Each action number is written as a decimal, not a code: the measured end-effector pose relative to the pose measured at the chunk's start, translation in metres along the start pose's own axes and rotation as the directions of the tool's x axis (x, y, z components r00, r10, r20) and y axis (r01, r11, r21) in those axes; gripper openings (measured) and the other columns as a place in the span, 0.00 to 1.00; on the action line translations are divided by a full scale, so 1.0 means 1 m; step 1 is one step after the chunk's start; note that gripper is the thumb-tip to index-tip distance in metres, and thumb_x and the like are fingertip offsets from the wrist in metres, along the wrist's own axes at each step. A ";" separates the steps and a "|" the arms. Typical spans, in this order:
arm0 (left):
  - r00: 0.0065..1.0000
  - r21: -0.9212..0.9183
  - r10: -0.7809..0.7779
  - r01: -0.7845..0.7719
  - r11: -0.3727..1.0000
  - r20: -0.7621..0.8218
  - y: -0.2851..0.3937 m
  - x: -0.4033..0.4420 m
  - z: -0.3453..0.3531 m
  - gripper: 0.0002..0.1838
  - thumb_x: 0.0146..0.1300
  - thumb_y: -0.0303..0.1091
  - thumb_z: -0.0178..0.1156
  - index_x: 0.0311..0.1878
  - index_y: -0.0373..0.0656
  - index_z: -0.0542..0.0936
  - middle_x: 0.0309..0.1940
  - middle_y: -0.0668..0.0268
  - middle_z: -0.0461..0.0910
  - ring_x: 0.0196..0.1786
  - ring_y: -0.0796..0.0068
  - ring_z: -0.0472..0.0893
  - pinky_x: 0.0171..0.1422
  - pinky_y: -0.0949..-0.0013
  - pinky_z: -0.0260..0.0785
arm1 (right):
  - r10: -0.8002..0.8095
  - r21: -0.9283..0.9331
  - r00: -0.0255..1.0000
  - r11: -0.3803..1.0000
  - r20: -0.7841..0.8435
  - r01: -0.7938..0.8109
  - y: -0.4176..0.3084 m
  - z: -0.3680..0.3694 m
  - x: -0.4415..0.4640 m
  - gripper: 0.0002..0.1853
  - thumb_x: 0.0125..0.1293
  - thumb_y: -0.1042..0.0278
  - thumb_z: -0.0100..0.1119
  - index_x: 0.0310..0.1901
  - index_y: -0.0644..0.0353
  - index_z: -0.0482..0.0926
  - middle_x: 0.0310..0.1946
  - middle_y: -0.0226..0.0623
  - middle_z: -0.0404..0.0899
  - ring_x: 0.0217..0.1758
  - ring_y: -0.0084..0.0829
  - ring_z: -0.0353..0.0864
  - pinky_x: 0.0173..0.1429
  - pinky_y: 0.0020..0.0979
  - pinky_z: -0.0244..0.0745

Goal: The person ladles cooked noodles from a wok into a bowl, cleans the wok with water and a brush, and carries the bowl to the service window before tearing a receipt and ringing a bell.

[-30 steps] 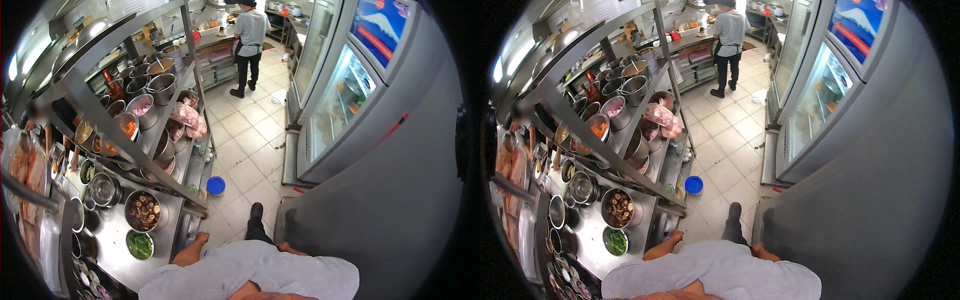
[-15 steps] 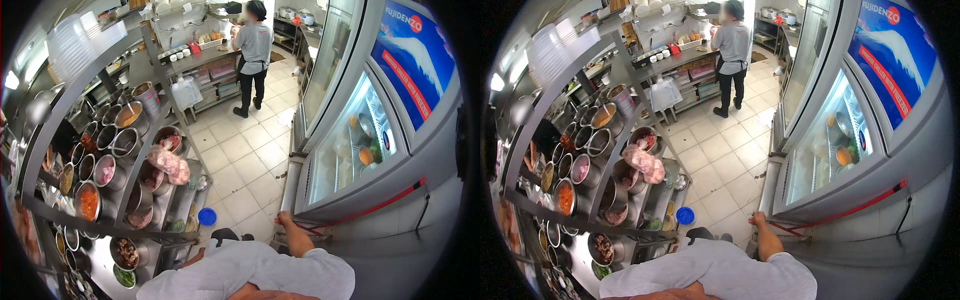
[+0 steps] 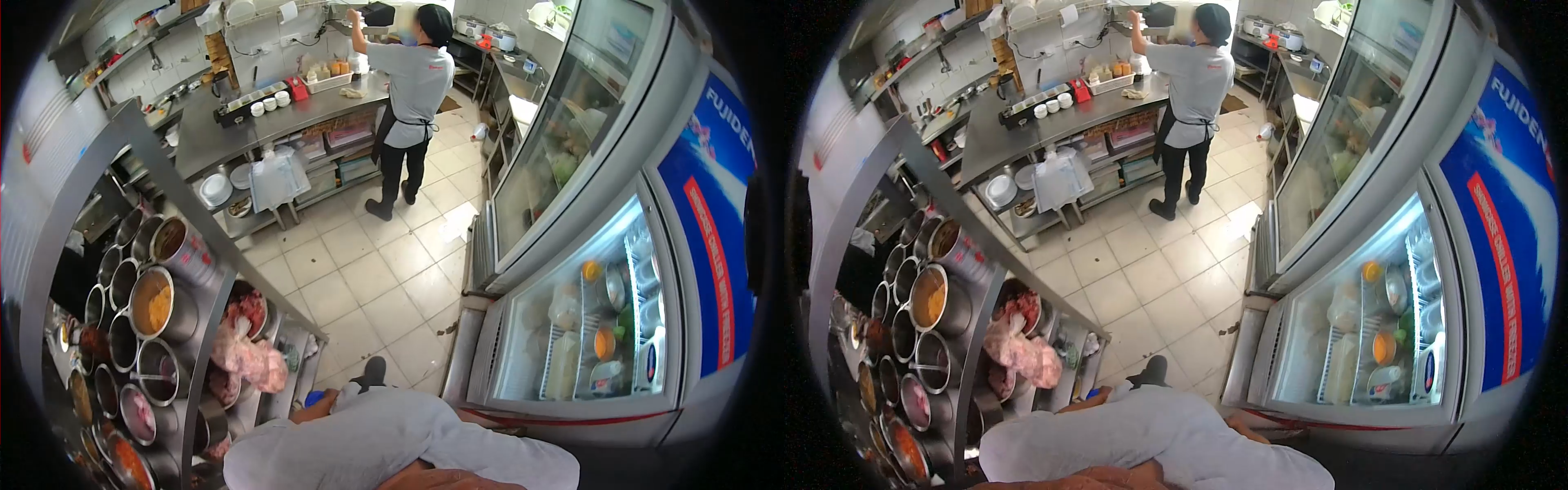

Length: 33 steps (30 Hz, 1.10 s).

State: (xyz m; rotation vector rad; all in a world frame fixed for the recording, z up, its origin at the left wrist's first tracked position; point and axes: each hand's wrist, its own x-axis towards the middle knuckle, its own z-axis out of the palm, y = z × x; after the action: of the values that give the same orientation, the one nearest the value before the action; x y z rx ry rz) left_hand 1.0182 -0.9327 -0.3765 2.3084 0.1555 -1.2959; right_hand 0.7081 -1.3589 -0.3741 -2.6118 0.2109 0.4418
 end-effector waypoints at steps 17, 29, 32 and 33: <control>0.949 0.142 0.275 -0.254 0.957 -0.153 0.287 0.175 -0.162 0.24 0.59 0.44 0.53 0.41 0.29 0.84 0.47 0.38 0.82 0.51 0.39 0.81 0.57 0.49 0.74 | 0.645 0.846 0.639 -0.021 0.418 -0.532 0.037 -0.204 0.272 0.09 0.66 0.68 0.59 0.38 0.65 0.85 0.32 0.45 0.86 0.29 0.41 0.86 0.32 0.42 0.81; 0.999 0.124 0.036 -0.038 0.992 0.016 0.391 0.215 -0.141 0.26 0.63 0.50 0.54 0.38 0.32 0.85 0.43 0.44 0.84 0.51 0.44 0.82 0.56 0.48 0.73 | 0.447 0.385 0.732 0.642 0.514 -0.663 0.236 -0.276 0.463 0.13 0.61 0.75 0.63 0.47 0.61 0.86 0.37 0.44 0.87 0.30 0.32 0.82 0.36 0.37 0.82; 0.998 0.075 0.051 -0.050 0.996 -0.021 0.439 0.242 -0.160 0.25 0.64 0.50 0.54 0.37 0.32 0.85 0.43 0.44 0.84 0.50 0.44 0.83 0.56 0.48 0.73 | 0.502 0.453 0.738 0.584 0.451 -0.673 0.239 -0.354 0.524 0.12 0.61 0.81 0.61 0.46 0.63 0.85 0.37 0.45 0.88 0.27 0.32 0.83 0.31 0.35 0.83; 0.997 0.067 0.066 -0.064 0.996 -0.037 0.455 0.254 -0.167 0.25 0.64 0.50 0.54 0.37 0.32 0.85 0.43 0.44 0.84 0.50 0.44 0.83 0.56 0.48 0.73 | 0.525 0.624 0.722 0.393 0.451 -0.676 0.236 -0.378 0.544 0.17 0.61 0.85 0.53 0.52 0.64 0.80 0.37 0.48 0.87 0.24 0.36 0.82 0.30 0.39 0.83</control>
State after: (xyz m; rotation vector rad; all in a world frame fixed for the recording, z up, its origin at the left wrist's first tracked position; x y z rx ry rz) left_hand 1.4336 -1.2882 -0.3524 2.3746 0.0510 -1.2420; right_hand 1.2671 -1.7853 -0.3494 -1.5412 1.0782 0.6531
